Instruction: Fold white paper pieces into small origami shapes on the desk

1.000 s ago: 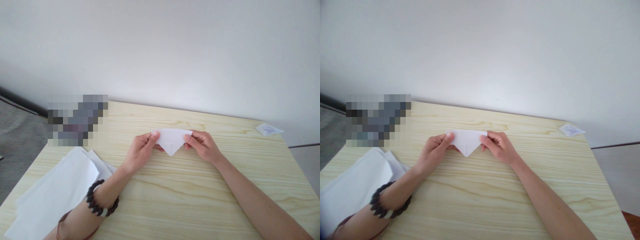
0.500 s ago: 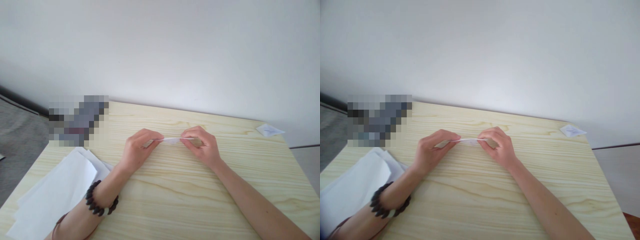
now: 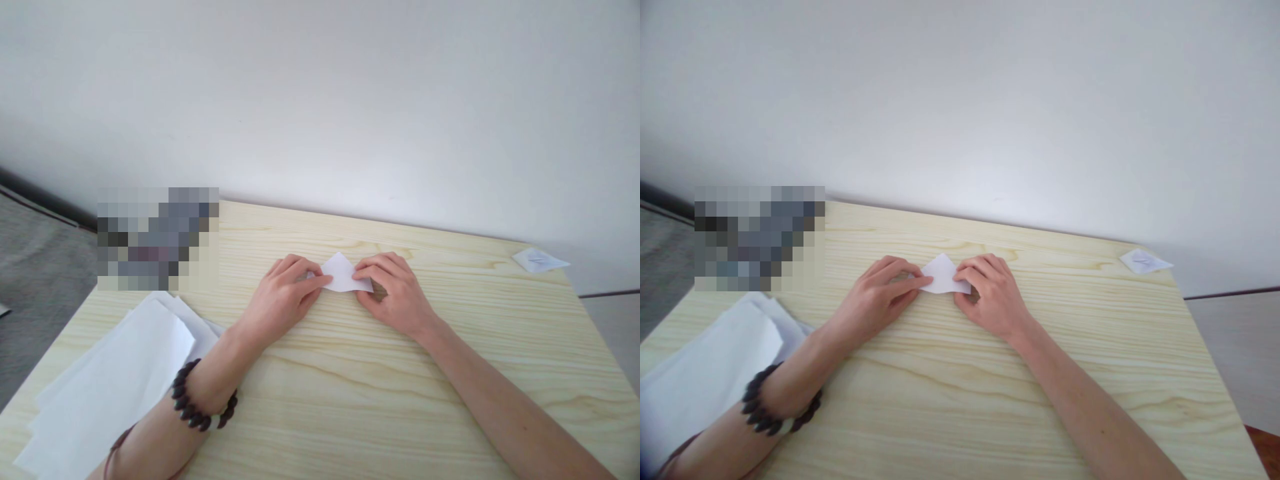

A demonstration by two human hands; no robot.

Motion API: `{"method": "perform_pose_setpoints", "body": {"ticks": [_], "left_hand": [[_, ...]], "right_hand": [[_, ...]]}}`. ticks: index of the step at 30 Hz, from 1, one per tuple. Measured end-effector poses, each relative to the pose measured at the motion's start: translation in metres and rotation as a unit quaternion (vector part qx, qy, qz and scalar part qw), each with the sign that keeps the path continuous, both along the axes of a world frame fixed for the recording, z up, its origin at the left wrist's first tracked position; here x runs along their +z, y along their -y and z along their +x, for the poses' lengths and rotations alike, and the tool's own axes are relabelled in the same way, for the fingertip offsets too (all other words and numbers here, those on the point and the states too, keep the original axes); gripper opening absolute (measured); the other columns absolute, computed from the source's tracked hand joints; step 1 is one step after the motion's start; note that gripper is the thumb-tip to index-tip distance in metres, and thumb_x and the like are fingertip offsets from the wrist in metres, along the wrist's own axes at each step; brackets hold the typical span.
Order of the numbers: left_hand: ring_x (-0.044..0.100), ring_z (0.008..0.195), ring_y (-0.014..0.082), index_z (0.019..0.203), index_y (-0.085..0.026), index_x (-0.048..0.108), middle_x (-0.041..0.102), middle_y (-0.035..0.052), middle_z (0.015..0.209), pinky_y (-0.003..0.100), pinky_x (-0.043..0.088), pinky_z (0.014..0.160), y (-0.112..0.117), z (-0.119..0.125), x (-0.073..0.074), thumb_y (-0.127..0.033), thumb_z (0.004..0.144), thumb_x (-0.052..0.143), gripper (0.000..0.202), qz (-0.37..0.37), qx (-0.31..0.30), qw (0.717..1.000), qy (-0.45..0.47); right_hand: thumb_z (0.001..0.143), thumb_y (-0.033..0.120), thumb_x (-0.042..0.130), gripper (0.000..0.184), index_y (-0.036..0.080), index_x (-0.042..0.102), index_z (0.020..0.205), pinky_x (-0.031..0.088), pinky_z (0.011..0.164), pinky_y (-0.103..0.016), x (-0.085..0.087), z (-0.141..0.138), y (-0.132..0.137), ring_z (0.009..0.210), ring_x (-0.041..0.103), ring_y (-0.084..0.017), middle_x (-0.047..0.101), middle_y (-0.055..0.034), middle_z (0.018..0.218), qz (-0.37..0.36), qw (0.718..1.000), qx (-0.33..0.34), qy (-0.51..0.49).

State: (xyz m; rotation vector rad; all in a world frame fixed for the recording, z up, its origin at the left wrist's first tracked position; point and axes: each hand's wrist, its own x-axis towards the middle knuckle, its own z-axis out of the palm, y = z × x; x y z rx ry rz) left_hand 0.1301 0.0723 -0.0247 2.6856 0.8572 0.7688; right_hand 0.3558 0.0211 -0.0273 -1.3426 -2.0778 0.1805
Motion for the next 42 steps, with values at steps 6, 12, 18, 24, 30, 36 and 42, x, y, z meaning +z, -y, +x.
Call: {"method": "perform_pose_setpoints", "body": {"ticks": [6,12,18,24,30,36,42], "left_hand": [[0.057,0.086,0.0181,0.102,-0.022,0.072,0.066,0.0073,0.092,0.031,0.051,0.075,-0.0004,-0.0005,-0.0006,-0.020,0.090,0.055,0.021,-0.017,0.006,1.000,0.012],[0.058,0.081,0.0164,0.097,-0.021,0.073,0.068,0.0054,0.084,0.027,0.050,0.071,-0.0021,-0.0017,-0.0005,-0.024,0.091,0.056,0.019,-0.026,0.032,0.999,0.033],[0.058,0.078,0.0159,0.097,-0.022,0.073,0.067,0.0046,0.085,0.026,0.048,0.068,0.0004,-0.0023,0.0007,-0.023,0.091,0.055,0.019,0.008,0.072,0.997,-0.005],[0.058,0.081,0.0167,0.100,-0.022,0.072,0.067,0.0040,0.088,0.028,0.049,0.070,0.0016,-0.0029,0.0009,-0.021,0.090,0.055,0.020,0.024,0.102,0.994,-0.021],[0.058,0.080,0.0171,0.099,-0.022,0.073,0.067,0.0042,0.089,0.029,0.051,0.070,0.0042,-0.0016,0.0031,-0.024,0.091,0.054,0.020,0.038,0.116,0.992,-0.034],[0.058,0.083,0.0182,0.102,-0.021,0.071,0.067,0.0047,0.092,0.031,0.051,0.071,0.0019,-0.0037,0.0008,-0.023,0.090,0.054,0.021,0.036,0.110,0.992,-0.042],[0.058,0.085,0.0174,0.094,-0.022,0.072,0.069,0.0037,0.092,0.031,0.048,0.076,-0.0035,-0.0056,-0.0006,-0.030,0.092,0.054,0.020,-0.048,0.074,0.996,0.009]], "right_hand": [[0.086,0.023,0.063,0.010,0.022,0.070,0.093,0.042,0.082,-0.039,-0.0027,0.0037,-0.0007,0.087,0.056,-0.021,0.068,-0.0054,0.092,0.010,1.000,-0.010,0.024],[0.089,0.025,0.060,0.015,0.024,0.072,0.099,0.040,0.081,-0.039,-0.0069,0.0091,-0.0030,0.086,0.055,-0.020,0.069,-0.0045,0.093,0.027,1.000,-0.011,0.011],[0.089,0.013,0.057,0.018,0.023,0.071,0.096,0.037,0.082,-0.037,-0.0038,0.0083,-0.0006,0.087,0.054,-0.019,0.071,-0.0033,0.092,0.064,0.997,-0.008,0.049],[0.091,0.013,0.056,0.020,0.024,0.069,0.102,0.030,0.088,-0.038,0.0015,0.0091,0.0010,0.099,0.056,-0.019,0.073,-0.0002,0.100,0.094,0.986,0.017,0.134],[0.089,0.012,0.059,0.020,0.023,0.069,0.103,0.032,0.088,-0.037,0.0025,0.0079,0.0017,0.101,0.059,-0.020,0.075,0.0023,0.099,0.103,0.984,0.022,0.145],[0.088,0.019,0.064,0.010,0.024,0.070,0.093,0.032,0.090,-0.038,0.0005,0.0056,0.0007,0.101,0.063,-0.020,0.076,0.0037,0.092,0.092,0.992,-0.009,0.084],[0.086,0.025,0.065,0.005,0.022,0.069,0.084,0.039,0.082,-0.035,-0.0004,0.0091,-0.0042,0.079,0.061,-0.016,0.074,0.0010,0.082,-0.012,0.997,-0.046,-0.055]]}}
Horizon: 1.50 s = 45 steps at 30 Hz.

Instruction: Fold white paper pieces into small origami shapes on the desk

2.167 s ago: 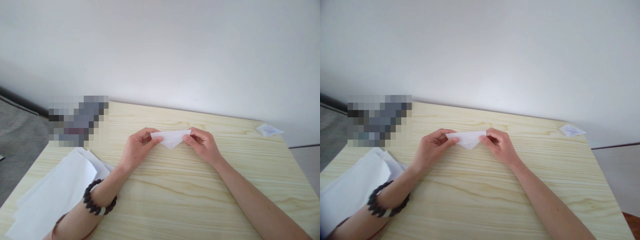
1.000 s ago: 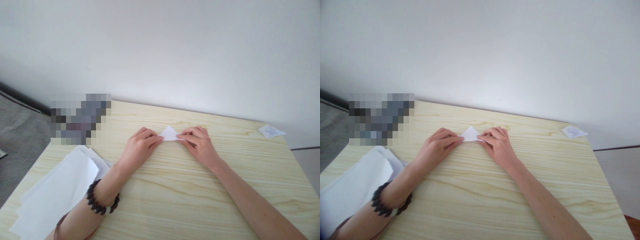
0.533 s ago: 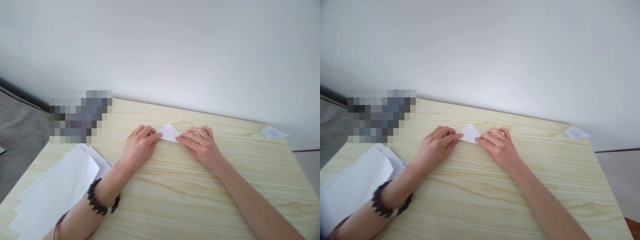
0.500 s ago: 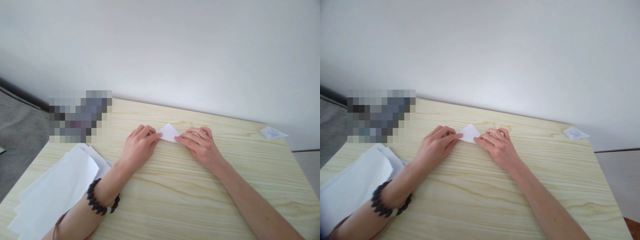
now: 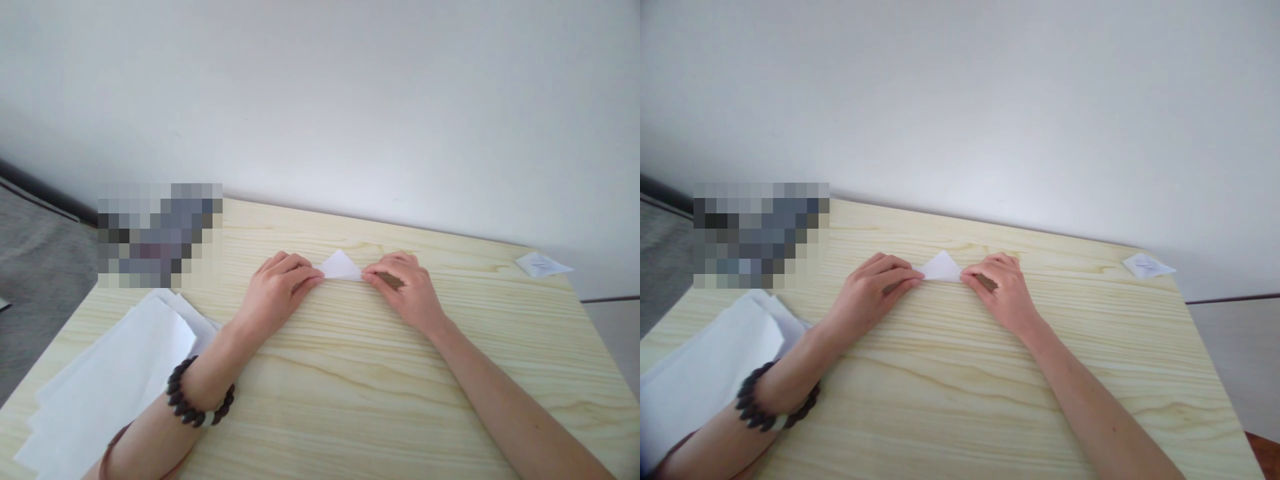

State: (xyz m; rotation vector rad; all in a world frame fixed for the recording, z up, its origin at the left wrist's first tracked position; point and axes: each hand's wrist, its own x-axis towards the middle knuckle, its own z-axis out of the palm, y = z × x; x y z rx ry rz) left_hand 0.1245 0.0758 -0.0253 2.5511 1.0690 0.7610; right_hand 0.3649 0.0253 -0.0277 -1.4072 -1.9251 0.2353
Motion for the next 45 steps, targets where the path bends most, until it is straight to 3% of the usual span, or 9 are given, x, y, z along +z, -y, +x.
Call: {"method": "perform_pose_setpoints", "body": {"ticks": [6,18,24,29,38,45], "left_hand": [[0.058,0.084,0.0187,0.103,-0.020,0.069,0.069,0.0035,0.089,0.034,0.044,0.077,0.001,0.003,0.002,-0.031,0.093,0.051,0.022,-0.051,0.022,0.998,-0.033],[0.059,0.086,0.0214,0.106,-0.024,0.071,0.070,0.0031,0.084,0.036,0.044,0.078,0.004,0.012,0.010,-0.029,0.092,0.050,0.026,-0.101,0.086,0.989,-0.067],[0.060,0.093,0.0225,0.102,-0.025,0.072,0.073,0.0015,0.091,0.037,0.045,0.084,0.005,0.014,0.013,-0.032,0.090,0.052,0.024,-0.125,0.112,0.984,-0.061],[0.061,0.091,0.0228,0.101,-0.025,0.073,0.073,0.0017,0.089,0.037,0.047,0.082,0.007,0.016,0.014,-0.032,0.090,0.053,0.024,-0.108,0.131,0.983,-0.067],[0.060,0.086,0.0224,0.100,-0.023,0.069,0.071,0.0015,0.083,0.038,0.045,0.079,0.009,0.018,0.013,-0.029,0.088,0.053,0.021,-0.100,0.137,0.984,-0.047],[0.056,0.090,0.0252,0.100,-0.019,0.062,0.067,0.0036,0.084,0.042,0.043,0.083,0.011,0.021,0.010,-0.025,0.088,0.051,0.017,-0.102,0.150,0.981,-0.066]], "right_hand": [[0.090,0.020,0.057,0.015,0.022,0.069,0.100,0.037,0.078,-0.035,0.002,0.000,0.000,0.080,0.058,-0.018,0.072,-0.0016,0.089,-0.046,0.999,0.013,0.012],[0.088,0.021,0.054,0.021,0.018,0.069,0.102,0.043,0.077,-0.035,0.003,-0.001,-0.004,0.080,0.056,-0.019,0.065,-0.0049,0.081,-0.136,0.990,-0.011,-0.023],[0.086,0.020,0.054,0.021,0.019,0.069,0.102,0.043,0.077,-0.035,0.004,-0.003,-0.005,0.078,0.056,-0.019,0.064,-0.0033,0.077,-0.133,0.991,-0.023,-0.006],[0.089,0.019,0.051,0.026,0.017,0.068,0.107,0.042,0.078,-0.037,0.006,-0.004,-0.004,0.078,0.054,-0.020,0.064,-0.0048,0.080,-0.123,0.992,-0.013,0.017],[0.092,0.015,0.045,0.038,0.025,0.062,0.124,0.041,0.075,-0.036,0.006,-0.006,-0.001,0.079,0.050,-0.021,0.059,-0.0056,0.081,-0.097,0.993,0.010,0.068],[0.093,0.015,0.044,0.035,0.024,0.066,0.119,0.041,0.077,-0.039,0.006,-0.007,-0.002,0.081,0.049,-0.021,0.056,-0.0067,0.082,-0.111,0.990,0.015,0.086]]}}
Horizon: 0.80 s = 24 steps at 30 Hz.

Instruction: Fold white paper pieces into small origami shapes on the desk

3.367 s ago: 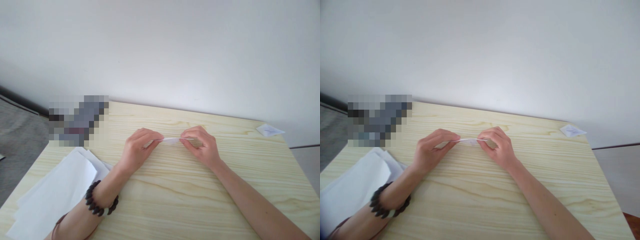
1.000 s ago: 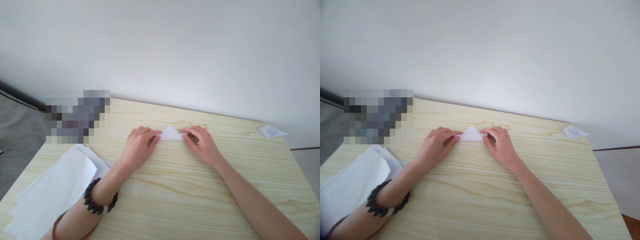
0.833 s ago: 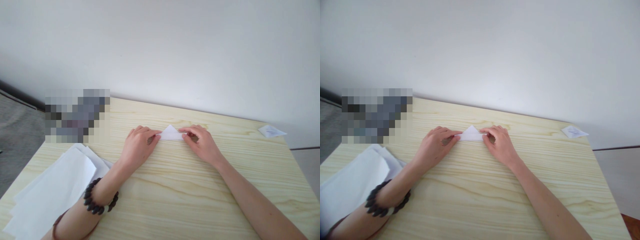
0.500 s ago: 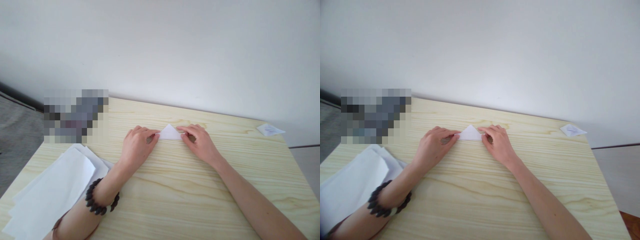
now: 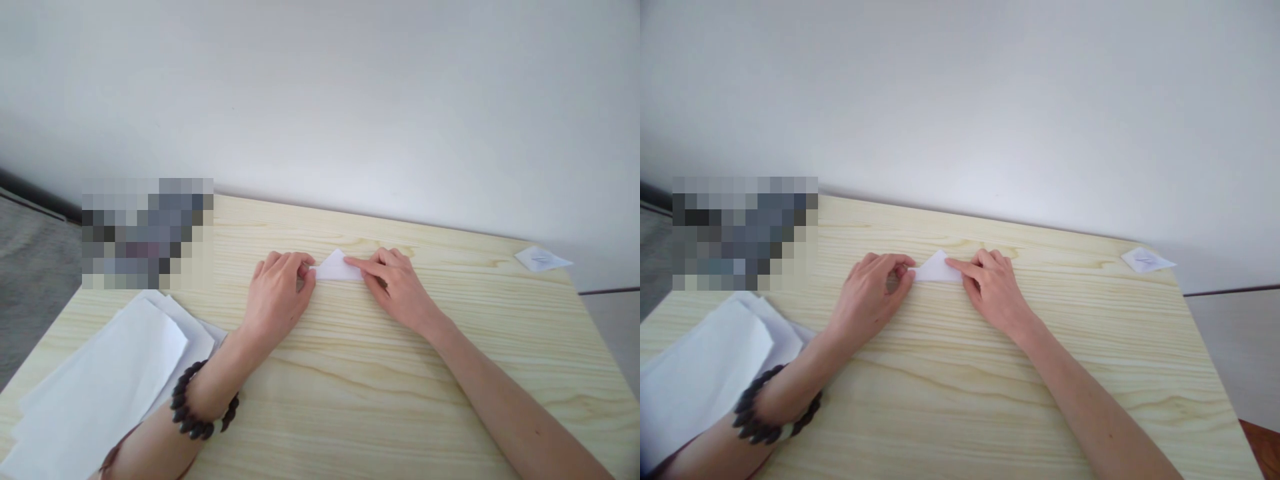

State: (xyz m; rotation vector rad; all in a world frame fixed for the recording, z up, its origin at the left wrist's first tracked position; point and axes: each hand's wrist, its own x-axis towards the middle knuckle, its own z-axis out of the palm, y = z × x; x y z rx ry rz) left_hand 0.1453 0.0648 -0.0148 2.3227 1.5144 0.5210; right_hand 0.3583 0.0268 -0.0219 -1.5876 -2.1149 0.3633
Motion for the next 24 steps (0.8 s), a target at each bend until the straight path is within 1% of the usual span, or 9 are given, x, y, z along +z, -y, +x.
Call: {"method": "perform_pose_setpoints", "body": {"ticks": [4,6,9,11,13,16,18,20,24], "left_hand": [[0.053,0.093,0.0258,0.105,-0.017,0.060,0.066,0.0061,0.092,0.042,0.044,0.084,0.001,-0.001,-0.003,-0.020,0.089,0.049,0.020,0.037,-0.010,0.999,-0.011],[0.052,0.094,0.0251,0.111,-0.018,0.058,0.064,0.0074,0.097,0.042,0.044,0.084,0.002,-0.003,-0.005,-0.018,0.090,0.047,0.024,0.072,-0.032,0.997,-0.019],[0.050,0.098,0.0239,0.115,-0.027,0.060,0.060,0.0073,0.106,0.039,0.044,0.083,0.004,-0.005,-0.007,-0.011,0.091,0.045,0.032,0.147,-0.105,0.982,-0.047],[0.049,0.102,0.0242,0.114,-0.031,0.061,0.059,0.0063,0.111,0.039,0.043,0.082,0.006,-0.005,-0.007,-0.008,0.091,0.044,0.037,0.196,-0.158,0.965,-0.071],[0.048,0.105,0.0250,0.116,-0.030,0.061,0.060,0.0058,0.113,0.038,0.043,0.081,0.008,-0.005,-0.005,-0.009,0.092,0.044,0.036,0.223,-0.196,0.950,-0.095],[0.049,0.108,0.0254,0.119,-0.026,0.060,0.063,0.0059,0.114,0.038,0.043,0.080,0.009,-0.003,-0.002,-0.015,0.094,0.043,0.032,0.235,-0.237,0.936,-0.114],[0.051,0.108,0.0255,0.119,-0.023,0.060,0.065,0.0060,0.112,0.038,0.043,0.079,0.010,-0.002,-0.001,-0.016,0.095,0.042,0.031,0.244,-0.250,0.930,-0.113],[0.053,0.106,0.0254,0.116,-0.021,0.061,0.067,0.0056,0.110,0.038,0.043,0.079,0.011,-0.003,-0.001,-0.015,0.095,0.042,0.029,0.254,-0.250,0.928,-0.106],[0.059,0.100,0.0243,0.116,-0.018,0.061,0.069,0.0061,0.107,0.041,0.042,0.083,0.016,-0.007,-0.004,-0.008,0.093,0.041,0.032,0.254,-0.224,0.936,-0.098]], "right_hand": [[0.092,0.013,0.045,0.035,0.024,0.067,0.117,0.041,0.077,-0.039,-0.001,0.000,0.000,0.082,0.049,-0.022,0.055,-0.0065,0.082,0.004,1.000,-0.002,-0.003],[0.091,0.012,0.046,0.036,0.026,0.067,0.116,0.041,0.078,-0.040,-0.002,0.000,0.001,0.084,0.051,-0.021,0.056,-0.0070,0.088,0.008,1.000,-0.007,-0.005],[0.090,0.012,0.047,0.036,0.028,0.067,0.116,0.041,0.081,-0.041,-0.004,0.000,0.002,0.082,0.053,-0.018,0.055,-0.0079,0.104,0.008,1.000,-0.011,-0.007],[0.090,0.012,0.048,0.036,0.028,0.067,0.116,0.041,0.083,-0.042,-0.004,0.000,0.002,0.080,0.053,-0.017,0.055,-0.0081,0.109,0.007,1.000,-0.011,-0.004],[0.090,0.012,0.048,0.036,0.028,0.066,0.116,0.041,0.083,-0.042,-0.005,0.001,0.002,0.081,0.054,-0.017,0.055,-0.0081,0.109,0.009,1.000,-0.013,-0.001],[0.090,0.013,0.048,0.036,0.029,0.067,0.116,0.042,0.082,-0.042,-0.005,0.001,0.002,0.082,0.054,-0.018,0.055,-0.0078,0.110,0.014,1.000,-0.015,0.002],[0.090,0.013,0.048,0.036,0.030,0.067,0.116,0.042,0.082,-0.042,-0.005,0.001,0.002,0.083,0.054,-0.018,0.056,-0.0078,0.110,0.015,1.000,-0.014,0.005],[0.090,0.013,0.048,0.037,0.030,0.066,0.117,0.042,0.083,-0.042,-0.006,0.001,0.002,0.085,0.054,-0.018,0.055,-0.0080,0.111,0.013,1.000,-0.014,0.009],[0.090,0.013,0.048,0.037,0.030,0.066,0.118,0.042,0.084,-0.043,-0.006,0.001,0.002,0.084,0.053,-0.018,0.055,-0.0084,0.111,0.011,1.000,-0.017,0.016]]}}
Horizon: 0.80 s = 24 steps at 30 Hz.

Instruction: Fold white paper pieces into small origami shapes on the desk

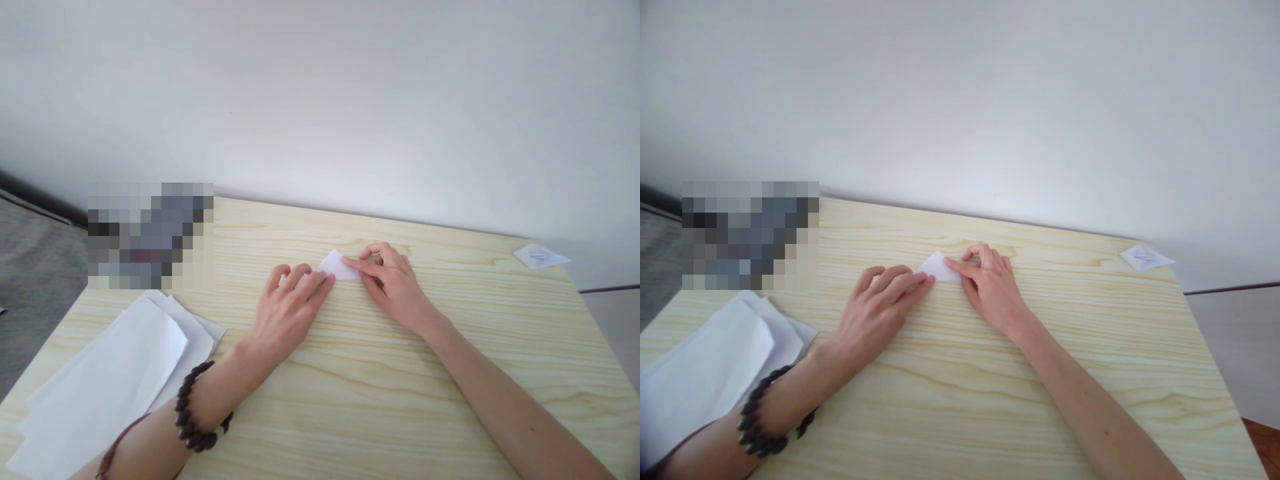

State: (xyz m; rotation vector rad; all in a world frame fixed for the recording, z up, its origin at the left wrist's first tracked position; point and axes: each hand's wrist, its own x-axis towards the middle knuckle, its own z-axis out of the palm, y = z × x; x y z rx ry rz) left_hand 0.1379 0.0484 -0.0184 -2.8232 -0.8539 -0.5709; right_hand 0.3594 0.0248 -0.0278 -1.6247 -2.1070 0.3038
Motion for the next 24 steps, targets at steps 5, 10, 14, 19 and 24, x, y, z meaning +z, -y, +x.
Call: {"method": "perform_pose_setpoints", "body": {"ticks": [5,10,14,19,24], "left_hand": [[0.061,0.102,0.0252,0.114,-0.020,0.062,0.070,0.0055,0.106,0.042,0.043,0.083,0.006,-0.005,-0.003,0.000,0.086,0.041,0.041,0.000,0.032,0.999,0.008],[0.063,0.104,0.0238,0.109,-0.017,0.063,0.071,0.0049,0.104,0.038,0.046,0.081,0.009,-0.010,-0.003,-0.007,0.086,0.049,0.029,-0.007,0.059,0.997,0.040],[0.065,0.098,0.0217,0.100,-0.019,0.065,0.072,0.0040,0.096,0.036,0.047,0.079,0.006,-0.011,0.001,-0.016,0.088,0.053,0.017,-0.030,0.078,0.995,0.059],[0.063,0.100,0.0196,0.091,-0.020,0.064,0.069,0.0047,0.108,0.034,0.048,0.083,-0.008,-0.007,0.000,-0.027,0.092,0.053,0.013,-0.089,0.075,0.990,0.080],[0.060,0.101,0.0204,0.113,-0.020,0.061,0.069,0.0059,0.107,0.035,0.048,0.087,-0.021,-0.004,-0.002,-0.027,0.093,0.053,0.023,-0.136,0.028,0.987,0.080]], "right_hand": [[0.092,0.015,0.048,0.035,0.030,0.066,0.118,0.043,0.083,-0.042,-0.001,0.000,-0.001,0.083,0.054,-0.018,0.055,-0.0081,0.111,0.002,1.000,0.001,0.005],[0.092,0.014,0.046,0.037,0.029,0.065,0.119,0.042,0.083,-0.041,-0.001,0.001,-0.001,0.085,0.055,-0.019,0.057,-0.0080,0.111,0.007,1.000,0.012,0.004],[0.094,0.016,0.043,0.035,0.025,0.064,0.121,0.041,0.084,-0.041,0.000,0.002,0.001,0.093,0.054,-0.022,0.059,-0.0090,0.112,0.024,0.999,0.030,0.014],[0.093,0.036,0.051,0.035,0.021,0.062,0.123,0.041,0.088,-0.042,-0.001,0.003,0.002,0.098,0.054,-0.023,0.057,-0.0101,0.119,0.023,0.998,0.056,0.015],[0.091,0.041,0.054,0.037,0.023,0.061,0.123,0.043,0.088,-0.042,-0.002,0.003,0.001,0.097,0.055,-0.023,0.059,-0.0093,0.114,0.022,0.999,0.048,0.008]]}}
